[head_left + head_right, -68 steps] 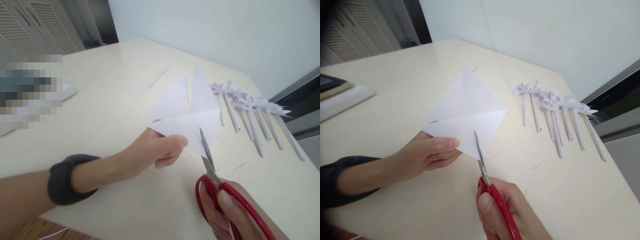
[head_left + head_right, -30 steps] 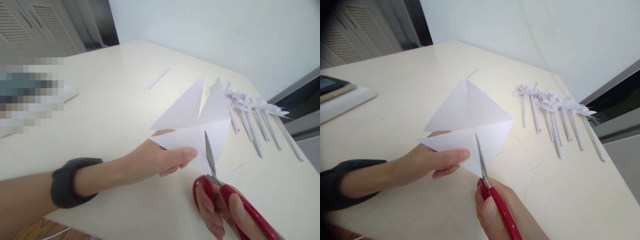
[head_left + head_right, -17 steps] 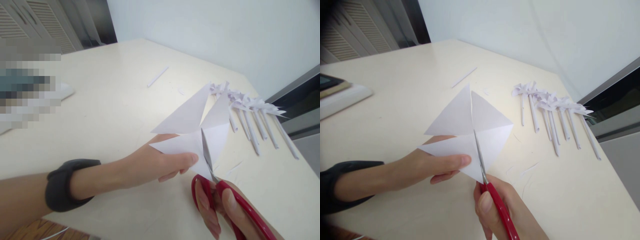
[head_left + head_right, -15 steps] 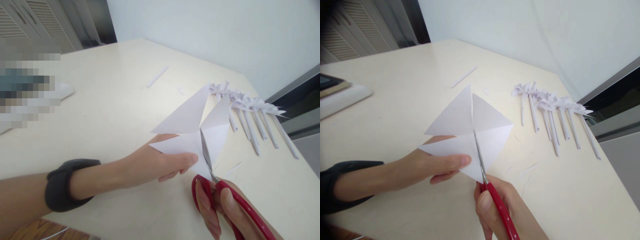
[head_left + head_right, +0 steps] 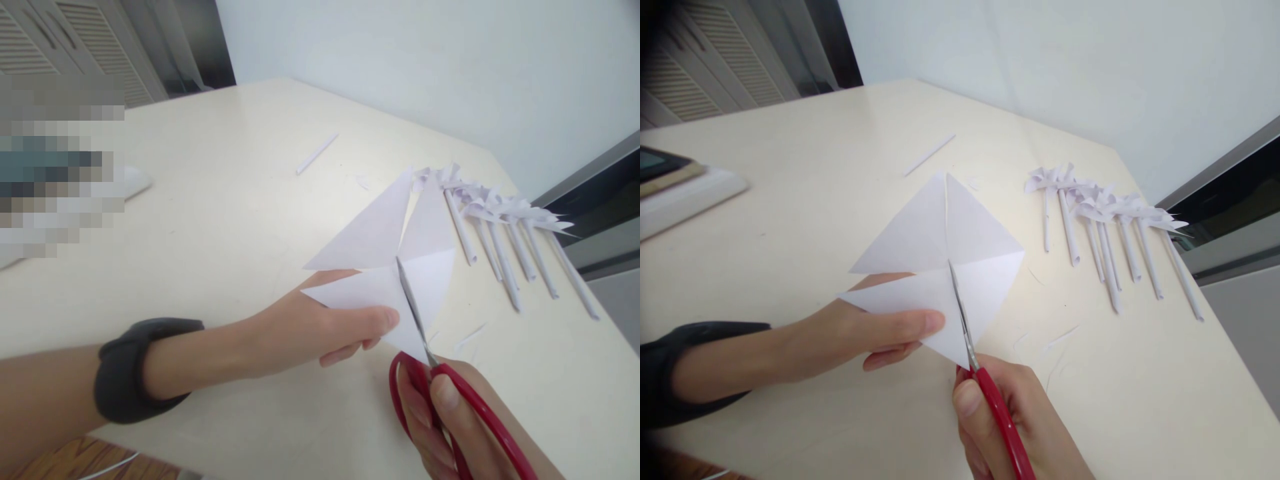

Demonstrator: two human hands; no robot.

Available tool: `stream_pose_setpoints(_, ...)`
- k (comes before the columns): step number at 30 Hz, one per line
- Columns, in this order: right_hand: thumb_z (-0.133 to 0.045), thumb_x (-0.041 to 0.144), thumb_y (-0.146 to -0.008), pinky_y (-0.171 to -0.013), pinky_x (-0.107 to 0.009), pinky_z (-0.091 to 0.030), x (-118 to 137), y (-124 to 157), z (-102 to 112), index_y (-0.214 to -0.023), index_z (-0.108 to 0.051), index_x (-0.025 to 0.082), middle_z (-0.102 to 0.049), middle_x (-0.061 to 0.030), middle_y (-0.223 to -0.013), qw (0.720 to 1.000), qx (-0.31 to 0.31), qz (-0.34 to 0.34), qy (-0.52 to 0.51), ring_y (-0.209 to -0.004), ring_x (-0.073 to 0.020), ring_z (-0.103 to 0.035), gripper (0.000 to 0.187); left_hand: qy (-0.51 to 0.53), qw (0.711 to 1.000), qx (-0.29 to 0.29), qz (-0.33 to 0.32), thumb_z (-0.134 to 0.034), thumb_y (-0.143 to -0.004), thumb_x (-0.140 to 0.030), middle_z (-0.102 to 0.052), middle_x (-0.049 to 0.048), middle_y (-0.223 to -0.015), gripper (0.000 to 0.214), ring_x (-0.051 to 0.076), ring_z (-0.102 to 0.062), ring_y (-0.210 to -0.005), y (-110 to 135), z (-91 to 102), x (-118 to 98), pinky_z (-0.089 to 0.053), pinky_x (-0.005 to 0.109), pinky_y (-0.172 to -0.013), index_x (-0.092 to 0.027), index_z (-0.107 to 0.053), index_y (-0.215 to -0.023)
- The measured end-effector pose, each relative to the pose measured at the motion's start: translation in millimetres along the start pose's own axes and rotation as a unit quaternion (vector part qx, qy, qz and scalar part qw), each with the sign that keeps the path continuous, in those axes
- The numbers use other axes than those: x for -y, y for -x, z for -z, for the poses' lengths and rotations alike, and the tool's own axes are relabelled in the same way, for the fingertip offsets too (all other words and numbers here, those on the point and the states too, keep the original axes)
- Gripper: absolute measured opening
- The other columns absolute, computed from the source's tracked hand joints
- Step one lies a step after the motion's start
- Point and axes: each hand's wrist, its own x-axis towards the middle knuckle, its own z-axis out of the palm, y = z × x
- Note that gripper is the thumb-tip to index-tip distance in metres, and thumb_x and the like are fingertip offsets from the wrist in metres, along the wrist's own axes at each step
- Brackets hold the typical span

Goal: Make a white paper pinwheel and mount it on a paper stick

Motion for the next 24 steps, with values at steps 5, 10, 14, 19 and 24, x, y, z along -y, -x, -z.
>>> stream_pose_setpoints(5, -0.056, 0.089, -0.048, -0.041, -0.031, -0.028, -1, 1, 1, -0.064, -0.043, 0.026, -0.038, 0.0004, -0.048, 1.000, 0.007, -0.006, -0.019, -0.044, -0.0154, -0.040, 0.066, -0.022, 1.000, -0.003, 0.003, -0.048, -0.087, -0.026, -0.033, -0.0076, -0.040, 0.038, 0.009, -0.035, -0.045, 0, -1.2, -5, -0.029, 0.023, -0.051, -0.020, -0.040, -0.050)
stream_pose_setpoints(10, -0.061, 0.086, -0.047, -0.042, -0.031, -0.031, 0, 1, 0, -0.064, -0.045, 0.026, -0.038, 0.0007, -0.048, 0.999, 0.002, -0.016, -0.031, -0.044, -0.0157, -0.041, 0.064, -0.045, 0.999, -0.021, 0.016, -0.050, -0.086, -0.032, -0.035, -0.0076, -0.038, 0.045, 0.009, -0.036, -0.042, -1, -1.1, -3, -0.028, 0.025, -0.050, -0.020, -0.038, -0.044)
stream_pose_setpoints(14, -0.064, 0.084, -0.046, -0.042, -0.030, -0.030, 0, 1, -1, -0.067, -0.048, 0.027, -0.036, 0.0017, -0.047, 0.999, 0.000, -0.026, -0.045, -0.045, -0.0163, -0.043, 0.063, -0.049, 0.998, -0.033, 0.020, -0.052, -0.085, -0.040, -0.036, -0.0071, -0.039, 0.048, 0.010, -0.037, -0.042, -1, -1.1, 2, -0.031, 0.026, -0.049, -0.021, -0.039, -0.043)
stream_pose_setpoints(19, -0.060, 0.086, -0.051, -0.042, -0.029, -0.023, 5, 1, -2, -0.066, -0.042, 0.026, -0.028, 0.0044, -0.050, 0.999, 0.001, -0.039, -0.010, -0.043, -0.0117, -0.030, 0.065, -0.021, 0.998, -0.061, -0.002, -0.051, -0.087, -0.039, -0.035, -0.0068, -0.040, 0.047, 0.008, -0.036, -0.042, -2, -1.9, 7, -0.030, 0.024, -0.047, -0.020, -0.038, -0.045)
stream_pose_setpoints(24, -0.039, 0.089, -0.065, -0.046, -0.029, -0.025, 10, 1, -3, -0.065, -0.036, 0.023, -0.025, 0.0046, -0.056, 1.000, 0.008, -0.016, 0.023, -0.048, -0.0101, -0.022, 0.066, 0.075, 0.993, -0.066, -0.058, -0.054, -0.086, -0.027, -0.035, -0.0078, -0.042, 0.032, 0.007, -0.032, -0.042, -5, -2.3, 14, -0.025, 0.020, -0.040, -0.019, -0.046, -0.056)
